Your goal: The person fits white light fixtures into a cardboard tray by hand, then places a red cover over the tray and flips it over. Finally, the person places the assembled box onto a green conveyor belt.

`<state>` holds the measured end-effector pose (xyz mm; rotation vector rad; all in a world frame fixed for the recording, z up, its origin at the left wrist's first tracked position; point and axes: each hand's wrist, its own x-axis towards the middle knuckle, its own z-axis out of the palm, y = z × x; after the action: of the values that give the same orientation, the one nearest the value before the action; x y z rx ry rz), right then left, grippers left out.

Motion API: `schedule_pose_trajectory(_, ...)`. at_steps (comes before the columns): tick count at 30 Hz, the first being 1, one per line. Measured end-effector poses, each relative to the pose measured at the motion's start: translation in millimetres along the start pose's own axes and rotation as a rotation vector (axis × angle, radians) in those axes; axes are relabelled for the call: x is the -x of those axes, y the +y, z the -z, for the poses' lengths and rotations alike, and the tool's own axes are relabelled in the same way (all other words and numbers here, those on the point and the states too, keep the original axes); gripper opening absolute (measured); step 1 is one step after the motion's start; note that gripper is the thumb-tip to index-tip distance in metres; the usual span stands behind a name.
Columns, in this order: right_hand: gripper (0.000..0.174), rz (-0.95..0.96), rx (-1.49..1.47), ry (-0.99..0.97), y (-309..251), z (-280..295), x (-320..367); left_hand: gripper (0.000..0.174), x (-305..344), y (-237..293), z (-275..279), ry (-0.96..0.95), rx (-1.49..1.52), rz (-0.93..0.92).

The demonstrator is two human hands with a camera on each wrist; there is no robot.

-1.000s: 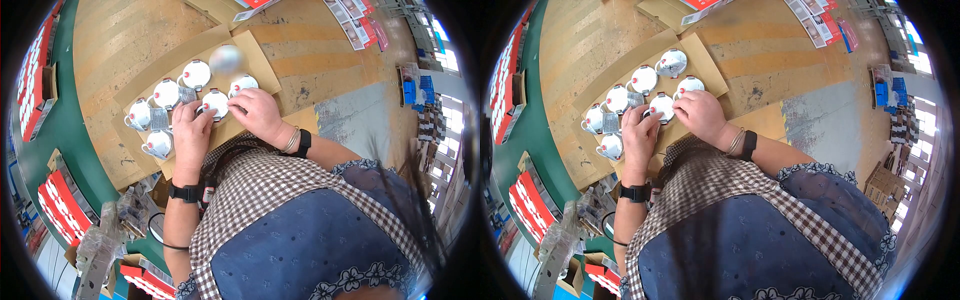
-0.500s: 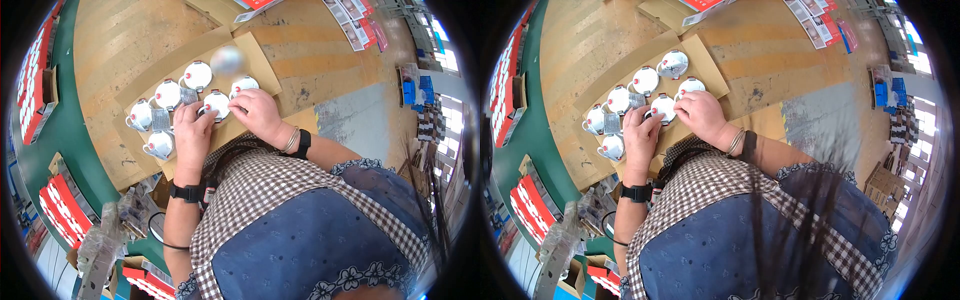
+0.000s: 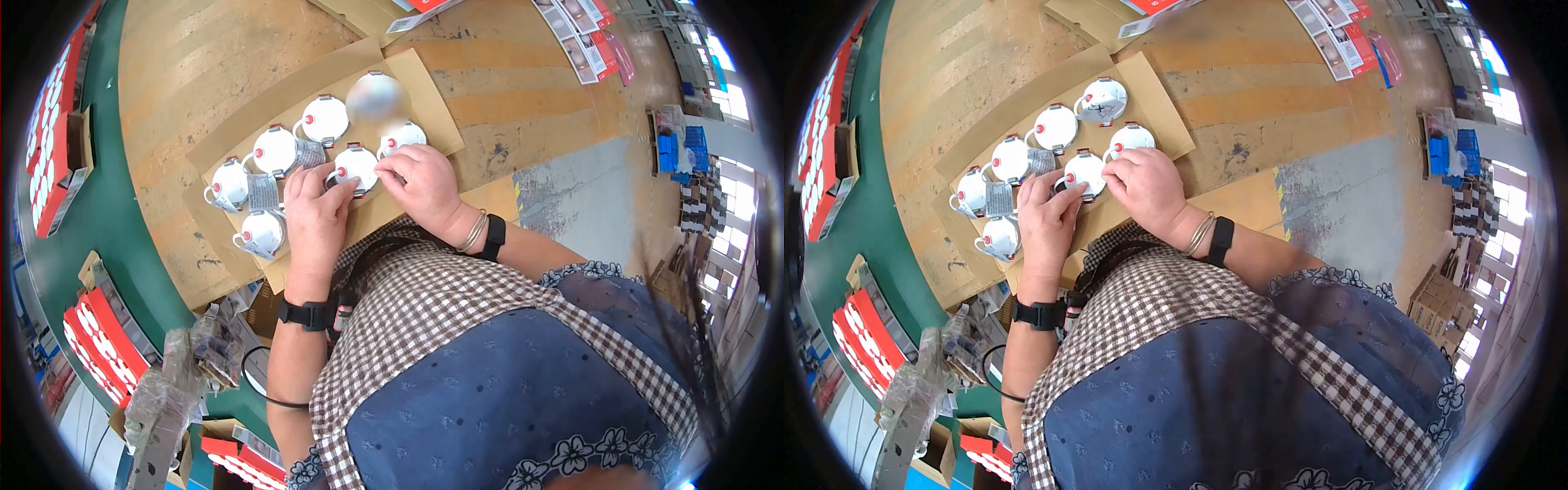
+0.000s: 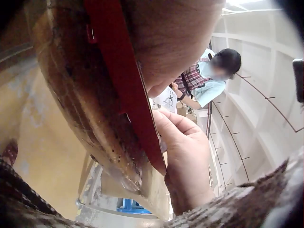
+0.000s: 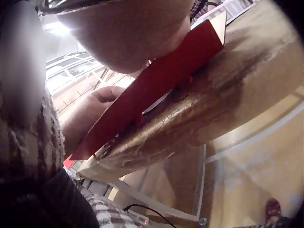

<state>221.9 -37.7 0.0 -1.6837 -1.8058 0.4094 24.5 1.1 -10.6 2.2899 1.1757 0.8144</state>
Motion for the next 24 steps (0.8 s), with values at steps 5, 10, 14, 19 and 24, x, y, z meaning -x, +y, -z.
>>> schedule_pose_trajectory(5, 0.007, 0.001, -0.012, 0.009, 0, -1, -1, 0.022, 1, -2, 0, -0.014, 0.004, 0.009)
schedule_pose_trajectory(10, 0.007, -0.005, -0.018, 0.002, 0, 0, -2, 0.022, 0, -2, 0, -0.017, 0.004, 0.007)
schedule_pose_trajectory(14, 0.008, -0.007, 0.000, -0.008, 4, 1, -4, 0.022, -2, 0, -1, -0.019, 0.003, 0.004)
schedule_pose_trajectory(19, 0.006, 0.005, -0.074, -0.073, 10, 10, -5, 0.022, -3, 4, 4, -0.017, 0.024, -0.003)
schedule_pose_trajectory(24, 0.009, -0.020, -0.147, -0.014, -2, 33, -12, 0.018, 0, 12, 25, 0.080, 0.090, -0.009)
